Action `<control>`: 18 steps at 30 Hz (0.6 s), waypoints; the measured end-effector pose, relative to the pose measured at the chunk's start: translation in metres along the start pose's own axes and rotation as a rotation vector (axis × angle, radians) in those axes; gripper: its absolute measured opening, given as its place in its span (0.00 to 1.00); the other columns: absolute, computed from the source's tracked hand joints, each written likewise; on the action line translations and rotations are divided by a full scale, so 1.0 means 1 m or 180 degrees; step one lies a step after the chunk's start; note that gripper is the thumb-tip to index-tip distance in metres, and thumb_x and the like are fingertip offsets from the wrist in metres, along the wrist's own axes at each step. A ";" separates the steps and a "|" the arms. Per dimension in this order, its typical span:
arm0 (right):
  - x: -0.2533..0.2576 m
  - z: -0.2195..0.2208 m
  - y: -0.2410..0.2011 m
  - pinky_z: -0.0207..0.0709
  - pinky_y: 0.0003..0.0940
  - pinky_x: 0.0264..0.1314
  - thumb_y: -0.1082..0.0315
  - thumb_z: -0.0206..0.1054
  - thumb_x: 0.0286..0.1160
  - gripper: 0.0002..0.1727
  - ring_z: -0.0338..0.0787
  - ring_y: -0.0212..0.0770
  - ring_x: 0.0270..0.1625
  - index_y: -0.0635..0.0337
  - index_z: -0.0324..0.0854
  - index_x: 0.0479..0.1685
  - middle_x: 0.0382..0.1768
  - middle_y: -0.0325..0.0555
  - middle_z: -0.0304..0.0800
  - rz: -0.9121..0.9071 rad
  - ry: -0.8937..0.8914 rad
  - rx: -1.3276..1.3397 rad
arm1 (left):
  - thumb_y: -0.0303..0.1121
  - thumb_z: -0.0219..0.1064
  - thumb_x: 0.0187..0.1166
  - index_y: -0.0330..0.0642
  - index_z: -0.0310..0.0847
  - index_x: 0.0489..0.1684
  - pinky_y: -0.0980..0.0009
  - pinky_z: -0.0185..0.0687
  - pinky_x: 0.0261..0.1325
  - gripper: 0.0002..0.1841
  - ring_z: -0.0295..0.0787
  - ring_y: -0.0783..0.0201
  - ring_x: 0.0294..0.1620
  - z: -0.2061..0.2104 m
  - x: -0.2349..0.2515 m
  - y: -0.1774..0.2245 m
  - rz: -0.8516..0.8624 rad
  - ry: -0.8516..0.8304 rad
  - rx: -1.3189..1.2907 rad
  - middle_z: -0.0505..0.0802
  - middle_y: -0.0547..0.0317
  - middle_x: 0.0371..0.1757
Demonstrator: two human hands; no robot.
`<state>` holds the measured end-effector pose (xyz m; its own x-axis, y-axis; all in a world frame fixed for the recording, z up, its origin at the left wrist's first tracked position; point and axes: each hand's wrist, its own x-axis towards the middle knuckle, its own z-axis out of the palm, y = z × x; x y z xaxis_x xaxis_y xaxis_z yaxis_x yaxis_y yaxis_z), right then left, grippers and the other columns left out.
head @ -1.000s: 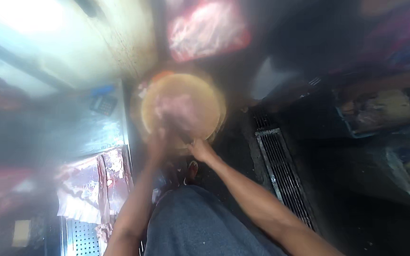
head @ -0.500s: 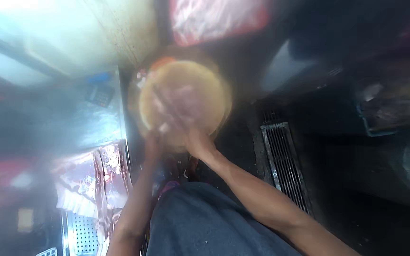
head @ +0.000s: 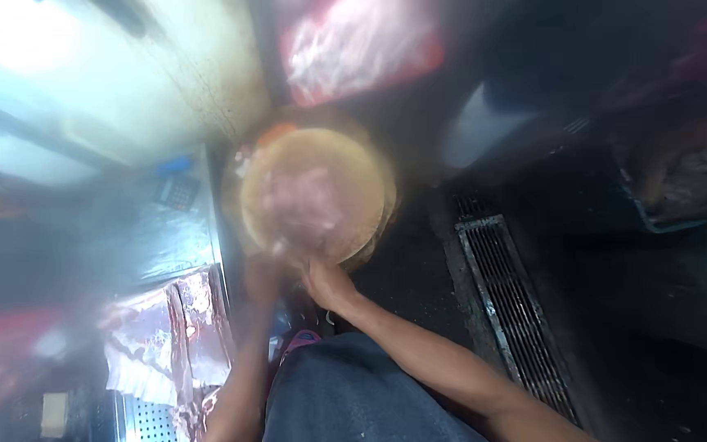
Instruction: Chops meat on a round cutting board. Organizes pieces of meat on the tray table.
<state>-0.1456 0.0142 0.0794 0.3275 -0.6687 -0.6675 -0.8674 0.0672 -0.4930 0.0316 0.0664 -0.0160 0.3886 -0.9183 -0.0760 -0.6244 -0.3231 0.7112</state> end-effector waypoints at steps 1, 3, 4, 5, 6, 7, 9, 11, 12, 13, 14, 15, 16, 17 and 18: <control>0.006 0.011 0.008 0.84 0.63 0.60 0.53 0.52 0.89 0.24 0.92 0.62 0.60 0.66 0.78 0.65 0.54 0.63 0.91 0.0098 -0.0220 -0.0097 | 0.35 0.70 0.78 0.32 0.87 0.53 0.65 0.91 0.50 0.15 0.91 0.60 0.45 0.004 -0.002 0.005 -0.0003 -0.0107 0.0189 0.89 0.42 0.59; 0.013 0.012 0.013 0.84 0.63 0.60 0.53 0.54 0.88 0.23 0.92 0.60 0.60 0.64 0.79 0.63 0.55 0.62 0.90 0.0216 -0.0317 -0.0068 | 0.34 0.69 0.79 0.33 0.88 0.57 0.62 0.88 0.65 0.15 0.91 0.55 0.59 0.014 0.009 0.015 0.0068 -0.0401 0.0568 0.87 0.41 0.67; 0.014 0.003 0.014 0.84 0.62 0.61 0.53 0.57 0.87 0.23 0.91 0.60 0.60 0.64 0.79 0.63 0.54 0.62 0.90 0.0257 -0.0226 0.0041 | 0.32 0.67 0.80 0.33 0.89 0.57 0.60 0.86 0.69 0.14 0.90 0.52 0.63 0.020 0.020 0.021 0.0107 -0.0387 0.0629 0.87 0.41 0.68; 0.014 -0.005 0.016 0.83 0.62 0.62 0.53 0.59 0.86 0.23 0.91 0.59 0.60 0.64 0.79 0.64 0.55 0.61 0.89 0.0286 -0.0083 0.0177 | 0.31 0.66 0.81 0.34 0.89 0.57 0.60 0.85 0.70 0.14 0.90 0.52 0.64 0.023 0.033 0.028 0.0128 -0.0374 0.0626 0.89 0.41 0.66; 0.016 -0.018 0.017 0.82 0.62 0.64 0.53 0.60 0.85 0.24 0.90 0.59 0.61 0.64 0.79 0.66 0.56 0.61 0.89 0.0272 0.0129 0.0345 | 0.31 0.64 0.82 0.34 0.89 0.57 0.59 0.84 0.71 0.14 0.89 0.52 0.64 0.026 0.051 0.038 0.0164 -0.0420 0.0528 0.89 0.42 0.64; 0.017 -0.033 0.018 0.82 0.62 0.64 0.54 0.61 0.84 0.24 0.90 0.59 0.60 0.65 0.79 0.67 0.55 0.62 0.89 0.0229 0.0358 0.0516 | 0.30 0.63 0.83 0.32 0.87 0.59 0.57 0.82 0.73 0.14 0.89 0.50 0.65 0.028 0.069 0.048 0.0188 -0.0522 0.0370 0.90 0.41 0.64; 0.018 -0.056 0.027 0.83 0.60 0.63 0.53 0.62 0.84 0.24 0.91 0.57 0.56 0.64 0.81 0.65 0.51 0.60 0.91 0.0163 0.0761 0.0723 | 0.29 0.65 0.80 0.33 0.86 0.60 0.54 0.83 0.73 0.15 0.89 0.50 0.64 0.027 0.092 0.061 0.0114 -0.0668 0.0093 0.91 0.41 0.62; 0.020 -0.069 0.041 0.83 0.60 0.62 0.53 0.61 0.85 0.23 0.92 0.55 0.54 0.63 0.82 0.65 0.50 0.58 0.92 0.0258 0.1066 0.0749 | 0.30 0.69 0.79 0.35 0.86 0.61 0.53 0.84 0.70 0.16 0.91 0.51 0.61 0.018 0.099 0.067 -0.0011 -0.0676 0.0017 0.91 0.42 0.61; 0.022 -0.069 0.051 0.83 0.60 0.61 0.53 0.60 0.86 0.23 0.92 0.56 0.54 0.63 0.82 0.65 0.49 0.59 0.92 0.0398 0.1169 0.0709 | 0.32 0.69 0.78 0.35 0.86 0.62 0.53 0.84 0.71 0.17 0.90 0.50 0.62 0.011 0.097 0.067 -0.0063 -0.0670 0.0120 0.90 0.42 0.62; 0.024 -0.065 0.061 0.83 0.61 0.60 0.54 0.59 0.86 0.23 0.92 0.57 0.54 0.63 0.81 0.65 0.48 0.59 0.91 0.0589 0.1234 0.0630 | 0.34 0.69 0.79 0.35 0.86 0.62 0.53 0.82 0.72 0.17 0.88 0.50 0.64 0.005 0.094 0.065 -0.0114 -0.0654 0.0243 0.89 0.41 0.63; 0.028 -0.060 0.072 0.83 0.62 0.60 0.53 0.59 0.86 0.23 0.93 0.59 0.54 0.63 0.80 0.65 0.49 0.61 0.92 0.0810 0.1238 0.0520 | 0.35 0.67 0.79 0.36 0.85 0.63 0.53 0.82 0.72 0.18 0.87 0.50 0.65 -0.001 0.092 0.064 -0.0168 -0.0608 0.0351 0.88 0.41 0.64; 0.030 -0.056 0.080 0.83 0.62 0.60 0.53 0.58 0.86 0.23 0.93 0.60 0.56 0.64 0.80 0.65 0.50 0.61 0.92 0.1020 0.1172 0.0458 | 0.36 0.64 0.80 0.35 0.84 0.64 0.53 0.83 0.71 0.19 0.87 0.50 0.65 -0.006 0.093 0.062 -0.0204 -0.0543 0.0398 0.87 0.41 0.65; 0.030 -0.056 0.085 0.83 0.62 0.60 0.54 0.58 0.86 0.23 0.93 0.60 0.56 0.64 0.80 0.64 0.51 0.61 0.92 0.1168 0.1111 0.0486 | 0.39 0.62 0.82 0.35 0.83 0.66 0.52 0.82 0.72 0.20 0.87 0.48 0.67 -0.009 0.099 0.062 -0.0206 -0.0488 0.0406 0.87 0.39 0.67; 0.029 -0.062 0.086 0.84 0.61 0.58 0.55 0.59 0.86 0.21 0.93 0.59 0.54 0.65 0.81 0.60 0.49 0.61 0.91 0.1234 0.1074 0.0563 | 0.42 0.62 0.84 0.34 0.82 0.68 0.50 0.81 0.73 0.23 0.86 0.45 0.68 -0.011 0.110 0.064 -0.0181 -0.0441 0.0375 0.85 0.37 0.69; 0.029 -0.070 0.086 0.83 0.59 0.54 0.55 0.60 0.86 0.20 0.92 0.57 0.49 0.65 0.82 0.55 0.46 0.60 0.90 0.1265 0.1034 0.0626 | 0.47 0.62 0.84 0.35 0.79 0.73 0.46 0.79 0.74 0.27 0.84 0.42 0.70 -0.011 0.125 0.067 -0.0174 -0.0446 0.0360 0.84 0.35 0.71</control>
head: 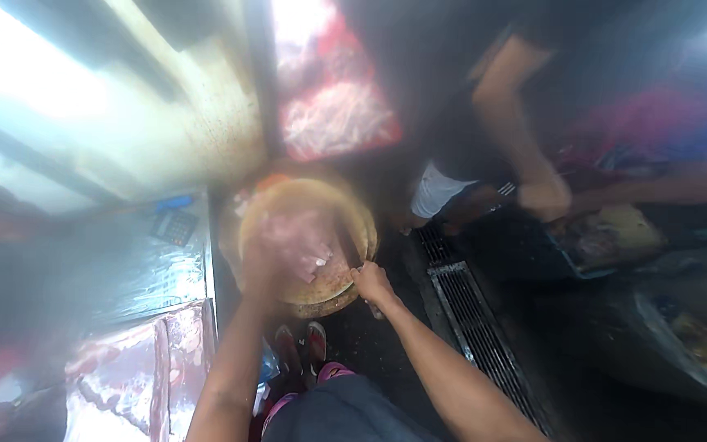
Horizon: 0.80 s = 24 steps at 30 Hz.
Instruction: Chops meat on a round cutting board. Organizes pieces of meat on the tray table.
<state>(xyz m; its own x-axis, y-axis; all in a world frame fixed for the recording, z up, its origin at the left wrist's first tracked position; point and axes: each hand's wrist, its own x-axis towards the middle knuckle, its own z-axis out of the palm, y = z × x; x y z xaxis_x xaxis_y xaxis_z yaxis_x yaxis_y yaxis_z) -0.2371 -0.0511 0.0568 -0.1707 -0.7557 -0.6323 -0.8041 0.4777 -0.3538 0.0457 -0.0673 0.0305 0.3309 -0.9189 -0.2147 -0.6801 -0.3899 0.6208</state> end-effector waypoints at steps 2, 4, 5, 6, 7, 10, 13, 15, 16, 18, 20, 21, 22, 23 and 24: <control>0.011 -0.014 -0.010 0.84 0.58 0.53 0.56 0.61 0.85 0.19 0.92 0.56 0.48 0.66 0.83 0.52 0.45 0.61 0.90 0.0002 0.0009 -0.0072 | 0.56 0.64 0.81 0.44 0.70 0.85 0.38 0.75 0.75 0.36 0.78 0.37 0.77 -0.001 0.029 0.010 -0.0174 -0.0207 0.0042 0.77 0.37 0.81; 0.027 -0.023 -0.033 0.83 0.62 0.60 0.56 0.60 0.85 0.20 0.92 0.59 0.57 0.65 0.82 0.59 0.52 0.62 0.91 -0.0163 0.0087 -0.0344 | 0.66 0.65 0.76 0.51 0.63 0.90 0.29 0.70 0.74 0.44 0.70 0.32 0.82 0.008 0.060 0.019 -0.0397 -0.0448 0.0189 0.71 0.38 0.86; 0.032 -0.025 -0.044 0.82 0.62 0.63 0.55 0.58 0.86 0.23 0.91 0.60 0.61 0.64 0.79 0.66 0.56 0.63 0.90 -0.0294 0.0033 -0.0545 | 0.68 0.64 0.74 0.52 0.66 0.89 0.28 0.69 0.73 0.45 0.68 0.31 0.82 0.017 0.069 0.025 -0.0418 -0.0534 0.0306 0.71 0.39 0.86; 0.036 -0.026 -0.051 0.81 0.63 0.66 0.54 0.56 0.88 0.25 0.90 0.61 0.64 0.62 0.76 0.72 0.59 0.62 0.89 -0.0436 -0.0085 -0.0768 | 0.69 0.64 0.72 0.51 0.70 0.86 0.28 0.70 0.72 0.44 0.70 0.31 0.81 0.028 0.072 0.032 -0.0346 -0.0591 0.0438 0.73 0.39 0.85; 0.038 -0.026 -0.052 0.80 0.65 0.67 0.54 0.56 0.88 0.26 0.89 0.62 0.66 0.62 0.75 0.76 0.62 0.63 0.89 -0.0581 -0.0240 -0.0996 | 0.70 0.63 0.72 0.52 0.73 0.83 0.29 0.70 0.73 0.43 0.71 0.34 0.80 0.038 0.067 0.039 -0.0225 -0.0660 0.0562 0.74 0.41 0.84; 0.032 -0.031 -0.044 0.82 0.66 0.60 0.55 0.59 0.85 0.21 0.91 0.62 0.59 0.64 0.80 0.61 0.53 0.63 0.90 -0.0806 -0.0485 -0.1210 | 0.60 0.59 0.79 0.54 0.67 0.88 0.27 0.58 0.81 0.37 0.68 0.39 0.86 0.045 0.028 0.059 0.0088 -0.0769 0.0924 0.75 0.49 0.87; 0.018 -0.055 -0.037 0.81 0.65 0.61 0.55 0.62 0.84 0.22 0.91 0.62 0.57 0.67 0.81 0.60 0.51 0.64 0.90 -0.0802 -0.0440 -0.0896 | 0.49 0.58 0.82 0.52 0.69 0.88 0.28 0.44 0.87 0.32 0.56 0.42 0.93 0.038 -0.038 0.061 0.0388 -0.0640 0.0930 0.70 0.57 0.91; 0.006 -0.073 -0.038 0.80 0.66 0.61 0.54 0.63 0.84 0.22 0.90 0.63 0.56 0.66 0.82 0.62 0.51 0.65 0.90 -0.0889 -0.0296 -0.0773 | 0.44 0.60 0.83 0.52 0.74 0.84 0.35 0.54 0.87 0.28 0.63 0.44 0.90 0.044 -0.094 0.056 0.0782 -0.0538 0.0708 0.75 0.55 0.88; -0.001 -0.079 -0.040 0.80 0.67 0.61 0.54 0.64 0.84 0.23 0.90 0.63 0.56 0.66 0.83 0.61 0.50 0.65 0.90 -0.0987 -0.0212 -0.0771 | 0.42 0.61 0.82 0.51 0.76 0.82 0.37 0.57 0.87 0.27 0.66 0.44 0.88 0.048 -0.123 0.052 0.0939 -0.0520 0.0532 0.77 0.52 0.85; -0.016 -0.081 -0.049 0.80 0.68 0.59 0.54 0.65 0.82 0.22 0.90 0.62 0.53 0.66 0.83 0.60 0.48 0.64 0.90 -0.1297 -0.0062 -0.0747 | 0.41 0.62 0.83 0.51 0.79 0.78 0.42 0.65 0.84 0.24 0.71 0.46 0.85 0.055 -0.177 0.035 0.1049 -0.0592 0.0291 0.80 0.50 0.82; -0.030 -0.071 -0.056 0.81 0.66 0.56 0.56 0.67 0.81 0.23 0.91 0.60 0.49 0.65 0.81 0.63 0.47 0.63 0.90 -0.1699 -0.0068 -0.0608 | 0.41 0.62 0.82 0.52 0.81 0.75 0.43 0.71 0.79 0.22 0.75 0.46 0.81 0.066 -0.219 0.003 0.0973 -0.0641 0.0177 0.83 0.49 0.79; -0.039 -0.061 -0.058 0.84 0.63 0.51 0.57 0.68 0.80 0.23 0.91 0.57 0.44 0.65 0.79 0.66 0.46 0.62 0.89 -0.1930 -0.0197 -0.0450 | 0.41 0.63 0.82 0.52 0.81 0.75 0.42 0.73 0.77 0.22 0.76 0.44 0.80 0.069 -0.238 -0.018 0.0827 -0.0716 0.0169 0.83 0.48 0.78; -0.052 -0.045 -0.059 0.87 0.58 0.44 0.59 0.69 0.78 0.25 0.91 0.52 0.37 0.65 0.77 0.68 0.45 0.60 0.88 -0.2132 -0.0428 -0.0211 | 0.41 0.63 0.82 0.52 0.80 0.76 0.41 0.74 0.75 0.23 0.76 0.43 0.78 0.067 -0.259 -0.038 0.0618 -0.0832 0.0154 0.82 0.47 0.77; -0.068 -0.029 -0.057 0.88 0.52 0.40 0.61 0.69 0.76 0.26 0.89 0.48 0.33 0.66 0.75 0.70 0.44 0.57 0.87 -0.2259 -0.0758 0.0066 | 0.41 0.63 0.83 0.51 0.80 0.76 0.40 0.75 0.74 0.23 0.77 0.41 0.77 0.064 -0.282 -0.056 0.0378 -0.0933 0.0082 0.82 0.45 0.76; -0.086 -0.012 -0.055 0.88 0.47 0.35 0.62 0.68 0.74 0.27 0.88 0.43 0.29 0.66 0.74 0.71 0.39 0.52 0.87 -0.2340 -0.1098 0.0353 | 0.39 0.64 0.83 0.50 0.79 0.77 0.39 0.75 0.74 0.23 0.78 0.40 0.76 0.058 -0.302 -0.072 0.0131 -0.0984 -0.0024 0.83 0.43 0.74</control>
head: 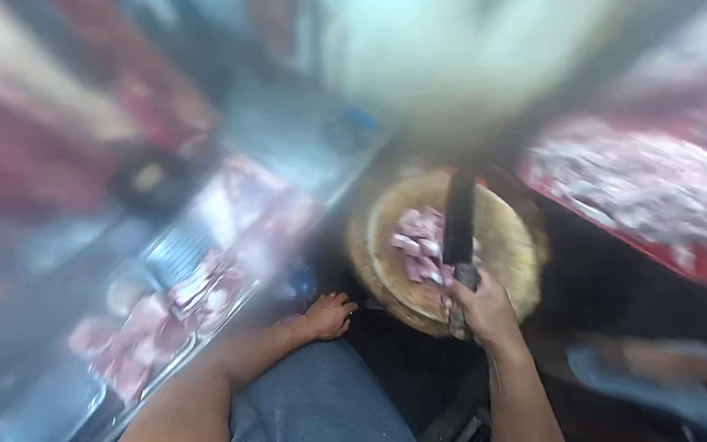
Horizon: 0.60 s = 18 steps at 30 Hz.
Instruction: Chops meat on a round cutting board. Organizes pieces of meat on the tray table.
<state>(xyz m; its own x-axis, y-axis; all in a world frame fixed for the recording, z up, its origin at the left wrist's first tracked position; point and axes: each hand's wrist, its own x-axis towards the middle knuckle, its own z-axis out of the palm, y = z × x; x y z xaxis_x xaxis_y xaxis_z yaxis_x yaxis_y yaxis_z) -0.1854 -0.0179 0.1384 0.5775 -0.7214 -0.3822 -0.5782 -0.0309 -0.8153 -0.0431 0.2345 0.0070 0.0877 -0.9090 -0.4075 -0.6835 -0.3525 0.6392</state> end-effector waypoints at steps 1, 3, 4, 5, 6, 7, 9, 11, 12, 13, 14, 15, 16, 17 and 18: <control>-0.006 0.023 -0.007 0.87 0.41 0.27 0.62 0.66 0.71 0.25 0.86 0.39 0.22 0.65 0.75 0.67 0.31 0.45 0.85 -0.0103 -0.0201 0.0327 | 0.37 0.64 0.82 0.49 0.79 0.76 0.39 0.75 0.74 0.22 0.80 0.40 0.75 -0.005 -0.020 -0.015 -0.0217 0.0043 -0.0136 0.85 0.43 0.72; -0.025 0.065 -0.021 0.85 0.35 0.21 0.63 0.63 0.70 0.20 0.82 0.35 0.17 0.64 0.74 0.59 0.24 0.39 0.82 -0.0073 -0.0750 0.0619 | 0.31 0.64 0.82 0.45 0.82 0.72 0.39 0.78 0.73 0.20 0.85 0.41 0.71 -0.014 -0.065 -0.039 -0.0610 0.0264 -0.0418 0.90 0.42 0.66; -0.037 0.084 -0.030 0.84 0.34 0.20 0.64 0.63 0.70 0.20 0.82 0.35 0.16 0.64 0.75 0.58 0.21 0.39 0.81 -0.0048 -0.1015 0.0493 | 0.28 0.63 0.81 0.43 0.83 0.70 0.39 0.79 0.73 0.19 0.87 0.41 0.69 -0.017 -0.088 -0.050 -0.0789 0.0418 -0.0568 0.91 0.42 0.64; -0.048 0.101 -0.040 0.83 0.36 0.20 0.64 0.64 0.70 0.20 0.82 0.37 0.16 0.66 0.75 0.59 0.20 0.40 0.81 -0.0063 -0.1283 0.0246 | 0.26 0.63 0.81 0.42 0.84 0.69 0.39 0.79 0.72 0.19 0.87 0.41 0.68 -0.020 -0.112 -0.061 -0.0964 0.0629 -0.0722 0.92 0.41 0.63; -0.060 0.118 -0.049 0.83 0.36 0.20 0.63 0.66 0.70 0.22 0.83 0.38 0.15 0.65 0.75 0.60 0.19 0.42 0.82 -0.0114 -0.1573 -0.0003 | 0.25 0.62 0.81 0.41 0.83 0.70 0.40 0.79 0.73 0.19 0.88 0.42 0.67 -0.021 -0.137 -0.069 -0.1157 0.0878 -0.0872 0.92 0.41 0.62; -0.072 0.137 -0.058 0.83 0.36 0.19 0.63 0.67 0.67 0.23 0.83 0.38 0.15 0.64 0.76 0.61 0.20 0.42 0.83 -0.0222 -0.1854 -0.0208 | 0.23 0.62 0.80 0.41 0.82 0.72 0.42 0.78 0.74 0.21 0.87 0.43 0.69 -0.020 -0.165 -0.076 -0.1360 0.1137 -0.1054 0.91 0.41 0.64; -0.094 0.180 -0.074 0.84 0.34 0.20 0.63 0.70 0.62 0.28 0.85 0.37 0.18 0.63 0.77 0.65 0.27 0.42 0.88 -0.0563 -0.2436 -0.0447 | 0.25 0.63 0.79 0.42 0.80 0.75 0.45 0.76 0.78 0.23 0.84 0.45 0.73 -0.010 -0.223 -0.090 -0.1781 0.1721 -0.1413 0.88 0.42 0.69; -0.118 0.231 -0.087 0.86 0.33 0.28 0.62 0.73 0.55 0.35 0.88 0.35 0.27 0.61 0.77 0.70 0.39 0.41 0.91 -0.0961 -0.2989 -0.0703 | 0.28 0.62 0.81 0.39 0.80 0.75 0.47 0.75 0.80 0.22 0.83 0.46 0.74 0.010 -0.287 -0.102 -0.2151 0.2291 -0.1640 0.87 0.41 0.70; -0.133 0.258 -0.096 0.88 0.34 0.34 0.61 0.73 0.54 0.37 0.90 0.34 0.34 0.60 0.76 0.73 0.45 0.41 0.92 -0.1116 -0.3253 -0.0873 | 0.30 0.62 0.82 0.38 0.80 0.74 0.49 0.74 0.81 0.21 0.83 0.47 0.74 0.021 -0.321 -0.108 -0.2356 0.2550 -0.1718 0.87 0.41 0.70; -0.149 0.287 -0.104 0.88 0.35 0.37 0.60 0.73 0.55 0.38 0.91 0.34 0.36 0.59 0.75 0.74 0.47 0.41 0.92 -0.1229 -0.3472 -0.1043 | 0.30 0.62 0.82 0.38 0.81 0.73 0.50 0.75 0.80 0.21 0.84 0.49 0.73 0.035 -0.357 -0.112 -0.2609 0.2814 -0.1769 0.88 0.42 0.70; -0.167 0.319 -0.111 0.89 0.36 0.37 0.60 0.72 0.56 0.37 0.91 0.35 0.36 0.58 0.74 0.75 0.48 0.42 0.92 -0.1307 -0.3642 -0.1196 | 0.31 0.61 0.82 0.37 0.82 0.72 0.52 0.77 0.79 0.21 0.85 0.50 0.72 0.050 -0.395 -0.116 -0.2902 0.3066 -0.1843 0.88 0.43 0.70; -0.187 0.350 -0.117 0.89 0.38 0.37 0.60 0.72 0.59 0.37 0.91 0.36 0.35 0.57 0.73 0.76 0.49 0.43 0.92 -0.1382 -0.3773 -0.1335 | 0.32 0.60 0.84 0.37 0.81 0.72 0.52 0.79 0.78 0.20 0.87 0.51 0.70 0.065 -0.433 -0.121 -0.3215 0.3293 -0.1901 0.88 0.43 0.69; -0.208 0.382 -0.121 0.90 0.40 0.39 0.61 0.72 0.61 0.36 0.92 0.37 0.37 0.57 0.73 0.77 0.51 0.44 0.91 -0.1499 -0.3843 -0.1486 | 0.33 0.59 0.84 0.36 0.81 0.71 0.51 0.81 0.74 0.20 0.89 0.50 0.67 0.083 -0.472 -0.126 -0.3526 0.3541 -0.1922 0.89 0.42 0.67; -0.230 0.414 -0.125 0.90 0.41 0.44 0.62 0.71 0.62 0.36 0.92 0.38 0.42 0.57 0.72 0.78 0.54 0.45 0.91 -0.1645 -0.3867 -0.1633 | 0.34 0.58 0.85 0.35 0.81 0.71 0.49 0.83 0.71 0.20 0.90 0.49 0.63 0.103 -0.510 -0.132 -0.3817 0.3808 -0.1909 0.90 0.41 0.65; -0.253 0.447 -0.128 0.89 0.42 0.52 0.62 0.72 0.63 0.36 0.92 0.39 0.48 0.58 0.72 0.78 0.57 0.47 0.90 -0.1810 -0.3848 -0.1746 | 0.35 0.57 0.85 0.35 0.80 0.73 0.48 0.84 0.68 0.21 0.91 0.48 0.60 0.123 -0.547 -0.139 -0.4117 0.4067 -0.1870 0.90 0.40 0.63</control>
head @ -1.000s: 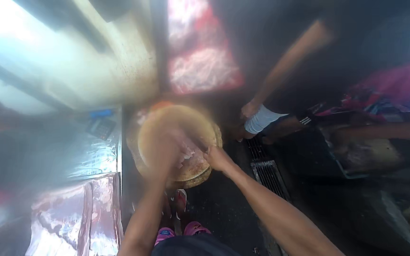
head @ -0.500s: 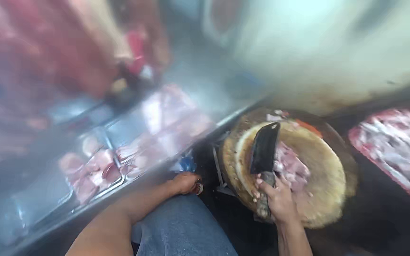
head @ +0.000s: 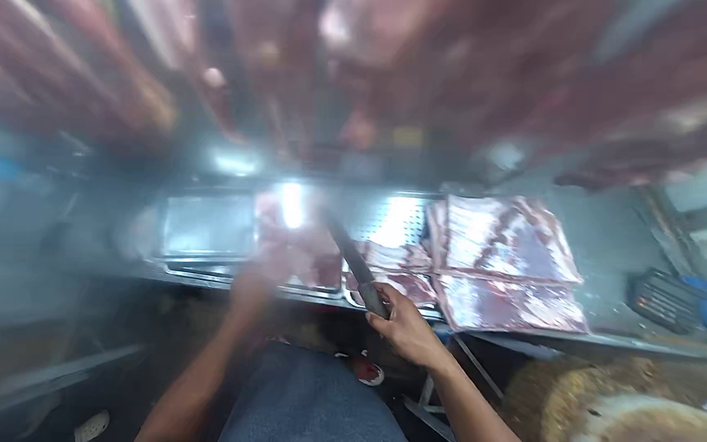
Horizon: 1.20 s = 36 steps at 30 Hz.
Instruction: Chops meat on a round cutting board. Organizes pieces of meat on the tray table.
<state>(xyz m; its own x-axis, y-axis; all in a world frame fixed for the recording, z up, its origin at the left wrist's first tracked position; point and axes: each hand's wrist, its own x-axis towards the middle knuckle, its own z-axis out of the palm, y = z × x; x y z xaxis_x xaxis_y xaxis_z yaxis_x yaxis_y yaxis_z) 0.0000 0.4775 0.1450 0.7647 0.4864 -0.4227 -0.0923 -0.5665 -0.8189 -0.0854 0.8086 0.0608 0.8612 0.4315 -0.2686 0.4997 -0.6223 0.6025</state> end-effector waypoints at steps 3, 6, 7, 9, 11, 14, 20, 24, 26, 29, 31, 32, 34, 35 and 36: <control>0.096 0.058 -0.068 0.86 0.52 0.57 0.65 0.73 0.63 0.35 0.92 0.47 0.52 0.62 0.74 0.76 0.54 0.54 0.90 -0.0185 0.0135 -0.0505 | 0.34 0.61 0.82 0.35 0.79 0.74 0.47 0.86 0.63 0.23 0.90 0.43 0.59 -0.078 0.032 -0.095 -0.0391 0.1127 0.0100 0.86 0.33 0.67; 0.205 0.112 -0.137 0.83 0.60 0.59 0.65 0.74 0.70 0.31 0.90 0.56 0.53 0.64 0.74 0.74 0.53 0.61 0.89 0.0067 0.0040 -0.0940 | 0.39 0.69 0.78 0.33 0.74 0.79 0.43 0.79 0.72 0.30 0.82 0.36 0.71 -0.141 0.065 -0.177 -0.0975 0.1541 0.0157 0.81 0.29 0.72; 0.245 0.129 -0.156 0.82 0.62 0.61 0.64 0.74 0.72 0.30 0.90 0.59 0.54 0.66 0.74 0.73 0.52 0.64 0.89 0.0124 0.0047 -0.1052 | 0.43 0.72 0.77 0.33 0.71 0.82 0.42 0.77 0.75 0.35 0.79 0.34 0.74 -0.157 0.082 -0.197 -0.1205 0.1423 0.0108 0.79 0.28 0.74; 0.323 0.160 -0.177 0.80 0.68 0.63 0.63 0.75 0.74 0.29 0.90 0.65 0.58 0.69 0.74 0.70 0.54 0.69 0.89 0.0132 0.0052 -0.1328 | 0.49 0.72 0.78 0.32 0.67 0.84 0.40 0.75 0.77 0.39 0.80 0.34 0.74 -0.178 0.115 -0.227 -0.1577 0.0795 -0.0077 0.81 0.27 0.74; 0.393 0.182 -0.188 0.78 0.72 0.64 0.62 0.74 0.74 0.28 0.88 0.70 0.61 0.70 0.76 0.68 0.57 0.72 0.87 0.0067 0.0085 -0.1647 | 0.42 0.66 0.83 0.34 0.68 0.82 0.38 0.78 0.72 0.31 0.86 0.37 0.69 -0.191 0.142 -0.245 -0.1676 0.0170 -0.0241 0.87 0.31 0.67; 0.478 0.205 -0.195 0.75 0.71 0.70 0.61 0.74 0.76 0.29 0.85 0.70 0.68 0.69 0.77 0.72 0.65 0.71 0.85 0.0052 0.0080 -0.2055 | 0.32 0.61 0.85 0.36 0.63 0.87 0.37 0.77 0.73 0.30 0.86 0.37 0.69 -0.212 0.138 -0.269 -0.1395 0.0082 -0.0499 0.86 0.30 0.68; 0.574 0.233 -0.158 0.75 0.67 0.74 0.65 0.74 0.72 0.30 0.84 0.67 0.71 0.66 0.77 0.74 0.69 0.69 0.84 -0.0058 0.0484 -0.1498 | 0.25 0.60 0.79 0.37 0.70 0.77 0.60 0.81 0.27 0.24 0.84 0.60 0.29 -0.282 0.066 -0.303 -0.1812 0.0377 -0.1646 0.89 0.47 0.43; 0.527 0.200 -0.196 0.71 0.59 0.79 0.64 0.65 0.83 0.26 0.82 0.62 0.74 0.68 0.75 0.77 0.71 0.67 0.83 0.0193 -0.0082 -0.1438 | 0.24 0.55 0.80 0.41 0.65 0.78 0.74 0.66 0.09 0.24 0.73 0.71 0.12 -0.295 0.109 -0.263 -0.1673 0.0572 -0.2457 0.86 0.58 0.30; 0.486 0.175 -0.195 0.69 0.61 0.81 0.67 0.61 0.87 0.24 0.82 0.64 0.75 0.70 0.75 0.77 0.71 0.70 0.82 0.0057 0.0088 -0.1196 | 0.27 0.57 0.82 0.40 0.60 0.85 0.71 0.72 0.14 0.28 0.77 0.69 0.18 -0.291 0.155 -0.226 -0.1288 0.0550 -0.2458 0.88 0.52 0.38; 0.384 0.167 -0.153 0.76 0.59 0.77 0.68 0.60 0.85 0.23 0.88 0.59 0.68 0.65 0.76 0.77 0.64 0.65 0.88 -0.0033 0.0888 -0.0783 | 0.32 0.55 0.88 0.36 0.55 0.89 0.60 0.81 0.28 0.29 0.81 0.59 0.27 -0.265 0.228 -0.153 -0.0789 0.0268 -0.1980 0.86 0.43 0.45; 0.299 0.171 -0.115 0.81 0.55 0.71 0.61 0.57 0.88 0.23 0.91 0.54 0.60 0.66 0.80 0.72 0.56 0.61 0.91 0.0206 0.1271 -0.0565 | 0.32 0.56 0.90 0.33 0.62 0.84 0.61 0.82 0.30 0.25 0.81 0.59 0.28 -0.224 0.280 -0.106 -0.0376 0.0236 -0.2013 0.87 0.41 0.49; 0.252 0.178 -0.097 0.83 0.53 0.68 0.60 0.58 0.88 0.22 0.92 0.52 0.56 0.67 0.81 0.69 0.53 0.60 0.92 0.0396 0.1343 -0.0376 | 0.33 0.56 0.90 0.34 0.59 0.85 0.61 0.83 0.32 0.26 0.81 0.59 0.31 -0.200 0.301 -0.085 -0.0162 0.0135 -0.2113 0.86 0.40 0.52; 0.163 0.194 -0.072 0.88 0.50 0.60 0.63 0.60 0.86 0.20 0.94 0.49 0.49 0.68 0.81 0.68 0.50 0.58 0.93 0.0860 0.1239 0.0143 | 0.36 0.56 0.90 0.38 0.63 0.82 0.61 0.81 0.29 0.24 0.81 0.58 0.28 -0.162 0.331 -0.035 0.0147 0.0090 -0.1953 0.86 0.43 0.45; 0.128 0.199 -0.067 0.91 0.48 0.53 0.65 0.60 0.86 0.19 0.95 0.47 0.44 0.67 0.81 0.68 0.47 0.56 0.94 0.1084 0.1164 0.0428 | 0.36 0.56 0.89 0.37 0.64 0.81 0.55 0.85 0.33 0.24 0.85 0.53 0.31 -0.157 0.333 -0.001 0.0147 0.0085 -0.1728 0.88 0.39 0.49; 0.099 0.200 -0.068 0.92 0.47 0.49 0.67 0.60 0.85 0.18 0.95 0.46 0.40 0.68 0.80 0.68 0.45 0.54 0.94 0.1231 0.1127 0.0688 | 0.36 0.55 0.89 0.33 0.61 0.83 0.50 0.87 0.45 0.26 0.88 0.48 0.41 -0.165 0.323 0.040 -0.0020 -0.0140 -0.1562 0.87 0.35 0.57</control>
<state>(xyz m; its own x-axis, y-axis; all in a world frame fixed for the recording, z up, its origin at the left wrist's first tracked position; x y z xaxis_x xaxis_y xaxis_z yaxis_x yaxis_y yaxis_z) -0.0453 0.6971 0.0811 0.8131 -0.0033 -0.5821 -0.5081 -0.4920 -0.7070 0.1974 1.0309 0.1221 0.8668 0.3996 -0.2984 0.4112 -0.2341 0.8810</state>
